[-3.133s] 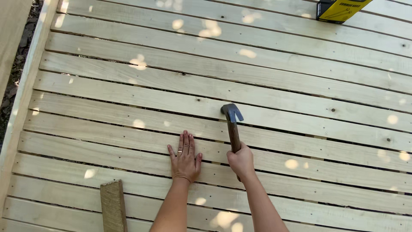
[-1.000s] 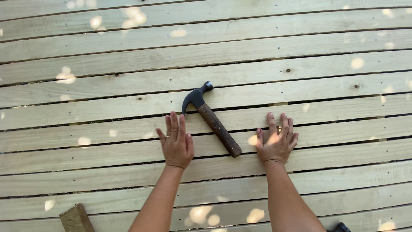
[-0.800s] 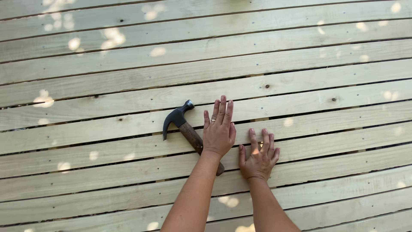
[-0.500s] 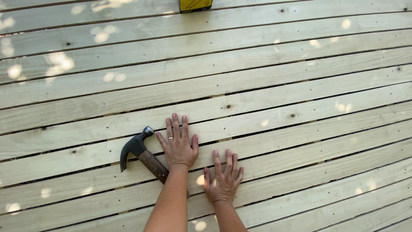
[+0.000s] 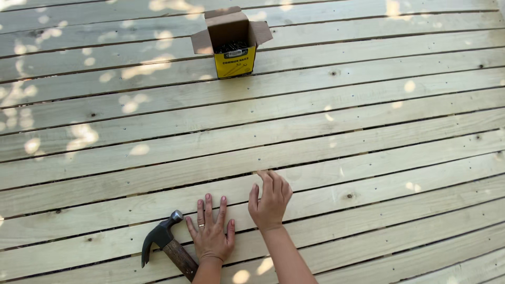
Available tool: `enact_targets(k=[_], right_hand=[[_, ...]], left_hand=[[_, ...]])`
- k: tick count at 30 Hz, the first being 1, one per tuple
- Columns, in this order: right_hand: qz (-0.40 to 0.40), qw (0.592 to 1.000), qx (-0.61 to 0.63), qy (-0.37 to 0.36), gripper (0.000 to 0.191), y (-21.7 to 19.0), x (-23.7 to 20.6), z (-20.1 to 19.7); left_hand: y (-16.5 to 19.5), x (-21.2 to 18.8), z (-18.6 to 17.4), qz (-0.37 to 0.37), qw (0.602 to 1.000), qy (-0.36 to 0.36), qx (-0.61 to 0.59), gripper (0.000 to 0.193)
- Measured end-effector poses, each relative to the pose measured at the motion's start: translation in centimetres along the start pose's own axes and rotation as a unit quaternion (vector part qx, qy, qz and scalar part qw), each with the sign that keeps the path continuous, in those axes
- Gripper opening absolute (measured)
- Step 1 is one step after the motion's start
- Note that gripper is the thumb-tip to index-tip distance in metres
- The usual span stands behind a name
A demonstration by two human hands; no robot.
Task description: The person hammers nails into the wooden slats of a bed frame outdoors, holding a concrete block in one hand and a claw hammer in the other. They later pour nails from a cardboard box onto the frame, pick one up, and hammer it near the headboard.
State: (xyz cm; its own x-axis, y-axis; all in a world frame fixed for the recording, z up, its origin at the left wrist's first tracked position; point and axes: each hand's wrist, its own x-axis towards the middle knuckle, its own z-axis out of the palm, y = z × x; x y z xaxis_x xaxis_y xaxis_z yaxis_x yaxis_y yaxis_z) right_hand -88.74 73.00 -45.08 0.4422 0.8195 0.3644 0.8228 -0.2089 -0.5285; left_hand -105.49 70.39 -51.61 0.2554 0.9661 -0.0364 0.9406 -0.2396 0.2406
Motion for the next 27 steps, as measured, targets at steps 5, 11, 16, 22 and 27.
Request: enact_targets(k=[5,11,16,22,27], right_hand=[[-0.160,0.984,-0.041,-0.067,0.046,-2.8,20.6,4.3],[-0.135,0.982,-0.071,-0.108,0.063,-3.9,28.9,9.0],[-0.177,0.976,-0.109,-0.072,0.009,-1.8,24.4,8.3],[-0.203,0.970,-0.078,-0.109,0.020,-1.8,22.7,4.6],[-0.227,0.951,-0.107,-0.183,0.036,-1.1,26.5,6.6]], left_hand=[[-0.2,0.4,0.2,0.010,1.000,0.018,0.005,0.064],[-0.7,0.7,0.6,0.019,0.999,0.038,0.003,0.065],[-0.6,1.4,-0.4,0.016,1.000,0.015,-0.012,0.067],[-0.2,2.3,-2.2,-0.010,0.998,-0.065,-0.025,0.068],[-0.5,1.7,-1.7,-0.007,0.999,-0.033,-0.019,0.068]])
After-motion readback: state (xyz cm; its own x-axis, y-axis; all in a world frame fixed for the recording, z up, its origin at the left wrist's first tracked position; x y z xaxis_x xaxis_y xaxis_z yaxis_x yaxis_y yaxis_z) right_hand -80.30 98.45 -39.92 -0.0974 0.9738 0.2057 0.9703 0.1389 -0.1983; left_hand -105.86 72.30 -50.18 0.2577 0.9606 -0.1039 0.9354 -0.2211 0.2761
